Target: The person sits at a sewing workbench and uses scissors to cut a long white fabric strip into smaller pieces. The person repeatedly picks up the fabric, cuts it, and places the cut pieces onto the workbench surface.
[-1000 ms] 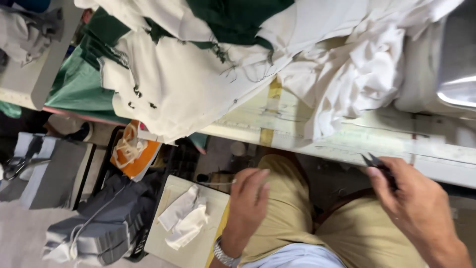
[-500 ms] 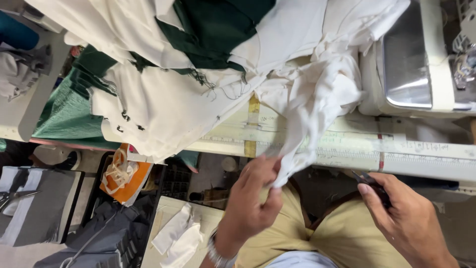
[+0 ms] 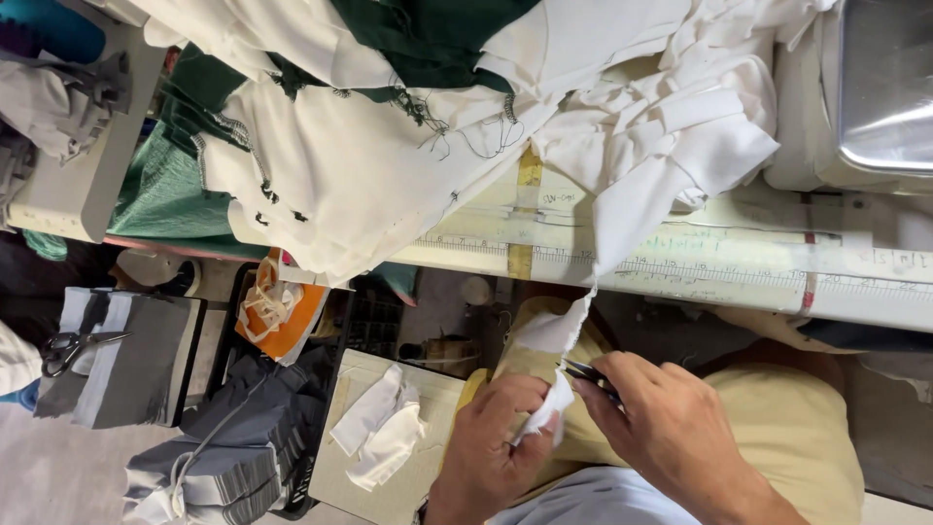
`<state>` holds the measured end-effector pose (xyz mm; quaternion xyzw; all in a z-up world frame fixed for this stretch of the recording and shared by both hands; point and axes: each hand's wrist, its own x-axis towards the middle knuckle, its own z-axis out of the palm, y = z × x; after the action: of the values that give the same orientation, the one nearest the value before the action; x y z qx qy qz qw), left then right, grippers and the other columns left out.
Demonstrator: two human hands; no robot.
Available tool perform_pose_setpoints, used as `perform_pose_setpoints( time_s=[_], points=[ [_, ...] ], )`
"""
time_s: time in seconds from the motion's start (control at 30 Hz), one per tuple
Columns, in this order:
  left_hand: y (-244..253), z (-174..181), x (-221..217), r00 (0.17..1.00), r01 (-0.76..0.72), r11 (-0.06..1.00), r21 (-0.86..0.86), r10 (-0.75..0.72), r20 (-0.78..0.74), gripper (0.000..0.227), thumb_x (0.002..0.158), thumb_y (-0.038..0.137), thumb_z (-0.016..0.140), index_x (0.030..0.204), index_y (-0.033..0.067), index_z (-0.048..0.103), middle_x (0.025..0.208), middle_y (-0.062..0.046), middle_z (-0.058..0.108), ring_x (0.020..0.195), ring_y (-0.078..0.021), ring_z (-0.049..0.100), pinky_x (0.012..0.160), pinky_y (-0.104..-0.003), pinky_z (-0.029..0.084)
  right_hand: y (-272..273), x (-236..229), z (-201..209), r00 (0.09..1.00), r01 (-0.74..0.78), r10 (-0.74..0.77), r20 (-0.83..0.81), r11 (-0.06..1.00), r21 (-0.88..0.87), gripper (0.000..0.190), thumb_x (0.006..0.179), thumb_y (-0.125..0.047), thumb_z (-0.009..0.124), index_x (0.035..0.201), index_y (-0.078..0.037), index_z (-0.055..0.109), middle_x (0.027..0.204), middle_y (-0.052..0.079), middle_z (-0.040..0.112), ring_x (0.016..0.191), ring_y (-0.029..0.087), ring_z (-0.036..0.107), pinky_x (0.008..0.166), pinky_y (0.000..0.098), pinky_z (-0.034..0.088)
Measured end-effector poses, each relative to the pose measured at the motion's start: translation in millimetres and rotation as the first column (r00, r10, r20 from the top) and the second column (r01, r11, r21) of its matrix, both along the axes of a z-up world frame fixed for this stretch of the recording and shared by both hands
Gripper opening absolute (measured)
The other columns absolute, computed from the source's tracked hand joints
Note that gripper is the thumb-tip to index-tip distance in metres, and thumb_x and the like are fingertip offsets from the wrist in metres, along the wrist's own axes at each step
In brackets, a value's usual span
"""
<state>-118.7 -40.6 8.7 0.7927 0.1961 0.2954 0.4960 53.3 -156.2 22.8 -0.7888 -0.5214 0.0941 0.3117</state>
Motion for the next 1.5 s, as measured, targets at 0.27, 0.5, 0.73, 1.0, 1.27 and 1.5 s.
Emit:
perform_pose_setpoints(
  time_s=[0.27, 0.5, 0.73, 1.0, 1.27, 1.5],
  points=[
    [0, 4, 44, 0.986, -0.017, 0.948, -0.317, -0.037, -0.163, 0.044, 0.091, 0.01, 0.07, 0.132, 0.0043, 0.055, 0.103, -0.011, 0.066, 0.094, -0.0258, 0.066, 0.075, -0.032, 0.056, 5, 10, 10, 0.997, -0.081, 0.079, 0.017, 0.987, 0.141, 0.019, 0.078, -0.017, 0.078, 0.089, -0.006, 0.067, 0.07, 0.006, 0.065, 0.054, 0.026, 0.059, 0.052, 0.0383, 0.048],
    [2, -22, 61, 0.999, 0.002, 1.0, 0.016, -0.003, 0.049, 0.023, 0.094, 0.004, 0.078, 0.114, 0.0035, 0.068, 0.107, -0.01, 0.067, 0.096, -0.0197, 0.068, 0.077, -0.032, 0.058, -5, 44, 21, 0.996, 0.028, -0.036, 0.079, 0.994, 0.102, 0.012, 0.084, -0.019, 0.075, 0.087, -0.01, 0.067, 0.073, 0.006, 0.065, 0.06, 0.026, 0.063, 0.057, 0.0387, 0.05],
    [-6, -30, 51, 0.991, 0.047, 0.997, 0.062, -0.055, 0.125, 0.024, 0.092, -0.001, 0.076, 0.112, 0.0051, 0.064, 0.114, -0.011, 0.066, 0.108, -0.0247, 0.067, 0.089, -0.034, 0.059, 4, 51, 11, 0.979, 0.024, -0.027, 0.202, 1.0, 0.016, 0.02, 0.078, -0.023, 0.08, 0.087, -0.009, 0.069, 0.07, 0.005, 0.066, 0.054, 0.027, 0.058, 0.055, 0.0397, 0.048],
    [13, -27, 84, 0.989, 0.143, 0.984, -0.106, -0.144, -0.01, 0.059, 0.084, -0.009, 0.061, 0.14, 0.0083, 0.056, 0.108, -0.007, 0.066, 0.094, -0.0212, 0.062, 0.082, -0.035, 0.055, -7, 42, 18, 0.986, -0.078, 0.066, 0.152, 0.994, 0.073, 0.017, 0.074, -0.014, 0.08, 0.086, -0.007, 0.07, 0.063, 0.005, 0.059, 0.05, 0.026, 0.052, 0.052, 0.0371, 0.043],
    [31, -25, 27, 0.931, 0.357, 0.898, -0.256, -0.32, 0.173, 0.022, 0.088, -0.004, 0.065, 0.106, 0.0081, 0.058, 0.123, -0.01, 0.059, 0.111, -0.0198, 0.061, 0.09, -0.035, 0.052, -58, 77, 30, 0.917, 0.384, -0.398, 0.024, 0.865, -0.323, 0.028, 0.088, -0.03, 0.076, 0.107, -0.009, 0.074, 0.078, 0.007, 0.072, 0.066, 0.02, 0.066, 0.062, 0.033, 0.056],
    [26, -73, -30, 0.949, 0.281, 0.719, -0.636, -0.305, 0.075, 0.007, 0.103, -0.003, 0.063, 0.109, 0.0001, 0.059, 0.105, -0.006, 0.059, 0.096, -0.0127, 0.058, 0.087, -0.029, 0.05, -35, 43, -3, 0.99, 0.14, -0.124, 0.066, 0.912, -0.386, 0.028, 0.083, -0.037, 0.078, 0.097, -0.014, 0.072, 0.074, 0.008, 0.07, 0.071, 0.027, 0.069, 0.063, 0.0391, 0.055]
  ],
)
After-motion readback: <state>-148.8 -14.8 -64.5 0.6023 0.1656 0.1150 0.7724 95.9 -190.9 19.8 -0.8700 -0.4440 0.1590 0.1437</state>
